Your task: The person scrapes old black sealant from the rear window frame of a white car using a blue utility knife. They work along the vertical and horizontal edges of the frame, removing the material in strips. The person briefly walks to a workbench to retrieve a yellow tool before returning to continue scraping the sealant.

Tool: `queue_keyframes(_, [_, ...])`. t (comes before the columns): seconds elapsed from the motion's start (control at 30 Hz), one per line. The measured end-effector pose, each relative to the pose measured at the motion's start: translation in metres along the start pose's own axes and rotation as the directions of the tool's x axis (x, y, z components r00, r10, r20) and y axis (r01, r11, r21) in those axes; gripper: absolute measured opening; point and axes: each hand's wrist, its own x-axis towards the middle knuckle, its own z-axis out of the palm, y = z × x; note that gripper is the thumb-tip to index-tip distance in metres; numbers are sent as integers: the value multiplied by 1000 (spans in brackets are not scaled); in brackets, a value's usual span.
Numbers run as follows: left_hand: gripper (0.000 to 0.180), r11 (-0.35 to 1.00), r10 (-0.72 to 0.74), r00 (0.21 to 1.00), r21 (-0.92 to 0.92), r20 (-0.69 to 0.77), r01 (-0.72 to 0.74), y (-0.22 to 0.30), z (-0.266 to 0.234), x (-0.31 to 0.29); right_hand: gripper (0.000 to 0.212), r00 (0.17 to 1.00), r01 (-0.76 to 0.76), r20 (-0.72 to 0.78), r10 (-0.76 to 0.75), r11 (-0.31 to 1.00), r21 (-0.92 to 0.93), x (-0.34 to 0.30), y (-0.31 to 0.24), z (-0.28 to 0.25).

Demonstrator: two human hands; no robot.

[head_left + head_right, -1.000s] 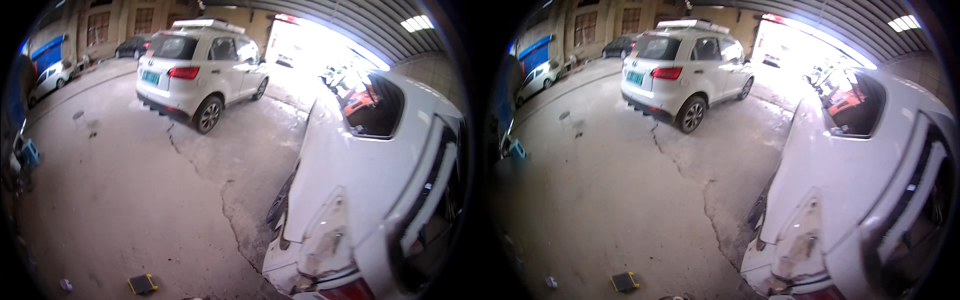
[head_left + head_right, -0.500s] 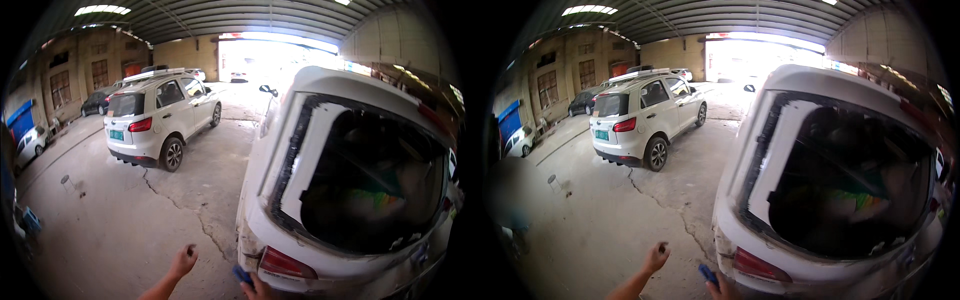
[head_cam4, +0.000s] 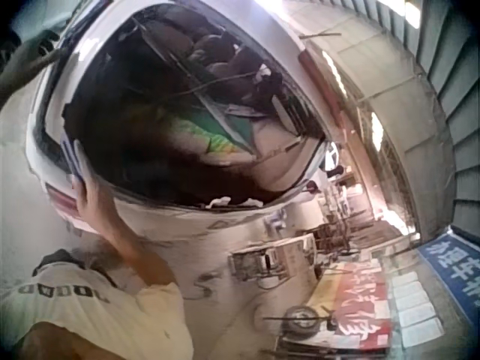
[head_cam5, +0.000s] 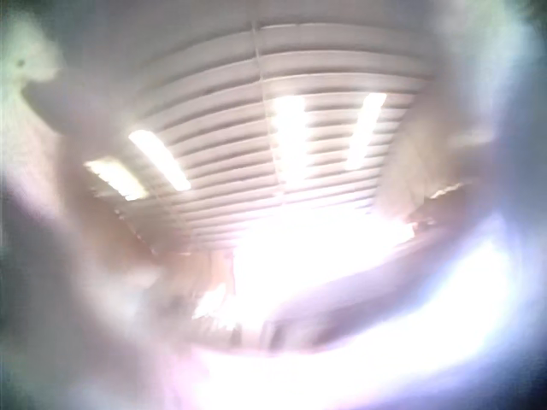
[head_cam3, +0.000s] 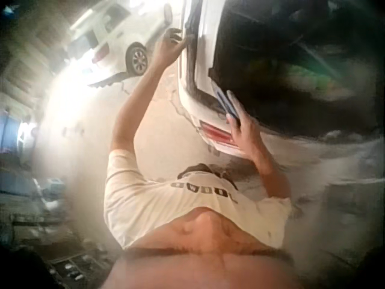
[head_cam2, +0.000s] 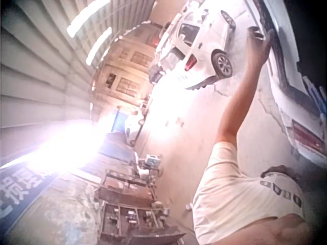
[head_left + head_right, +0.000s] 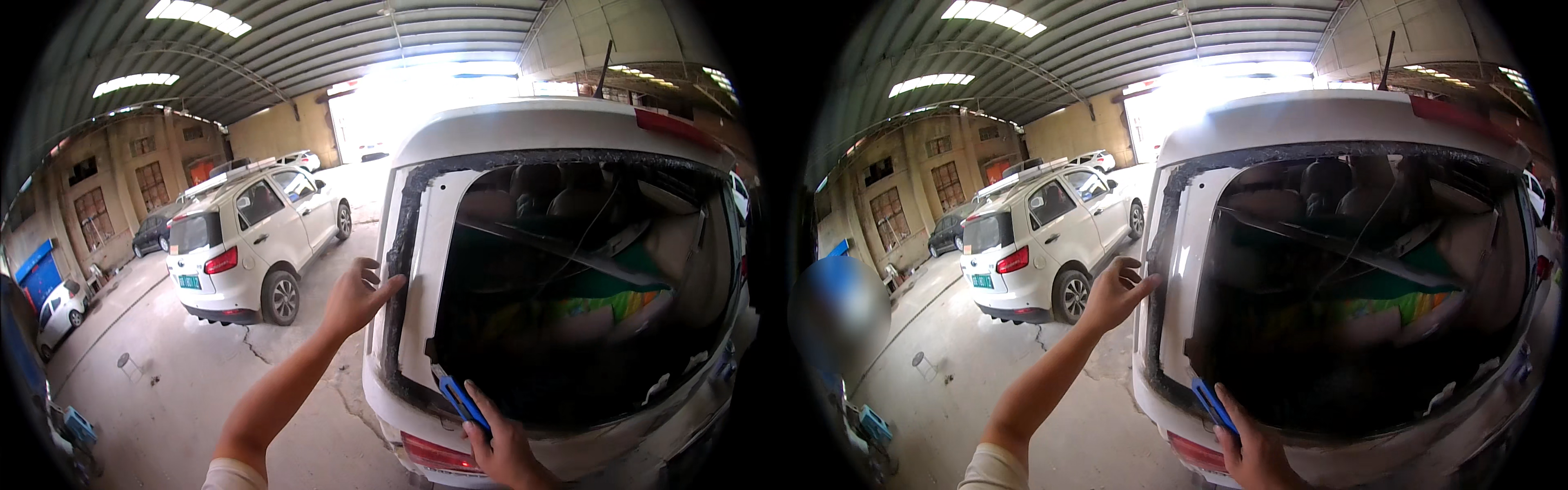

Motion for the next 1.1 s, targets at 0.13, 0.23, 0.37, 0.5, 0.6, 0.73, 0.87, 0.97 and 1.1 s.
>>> queue_keyframes(0.13, [59, 990, -31, 977, 139, 212, 2, 10, -2, 18, 51, 998, 18, 68, -14, 998, -58, 47, 1, 1])
queue_keyframes(0.23, [41, 991, 87, 975, 77, 206, -105, 10, 0, 22, 48, 995, 98, 8, -98, 980, -171, 71, 0, 7])
queue_keyframes(0.37, [36, 992, 128, 950, -56, 284, -117, -3, 1, 30, 44, 998, 63, -18, -68, 975, -214, 85, 0, 13])
queue_keyframes(0.5, [36, 986, 151, 940, -116, 305, -121, -8, 1, 32, 43, 1000, 5, -23, -12, 953, -302, 92, 3, 12])
queue_keyframes(0.6, [34, 979, 175, 944, -153, 278, -137, -7, 1, 32, 44, 998, 38, -28, -51, 936, -349, 96, 7, 10])
queue_keyframes(0.73, [43, 998, 58, 948, -51, 313, -44, 9, -3, 30, 47, 999, 28, 26, -20, 929, -369, 102, -7, 7])
queue_keyframes(0.87, [30, 988, 39, 948, -156, 315, 11, 4, 7, 27, 53, 987, 95, 152, -47, 941, -324, 105, -1, 2])
queue_keyframes(0.97, [29, 982, 59, 956, -187, 287, -4, -27, 10, 27, 50, 981, 132, 180, -75, 933, -334, 114, 5, 4])
queue_keyframes(1.1, [27, 964, 68, 966, -267, 251, 2, -25, 9, 21, 49, 988, 120, 138, -76, 929, -350, 115, 6, 4])
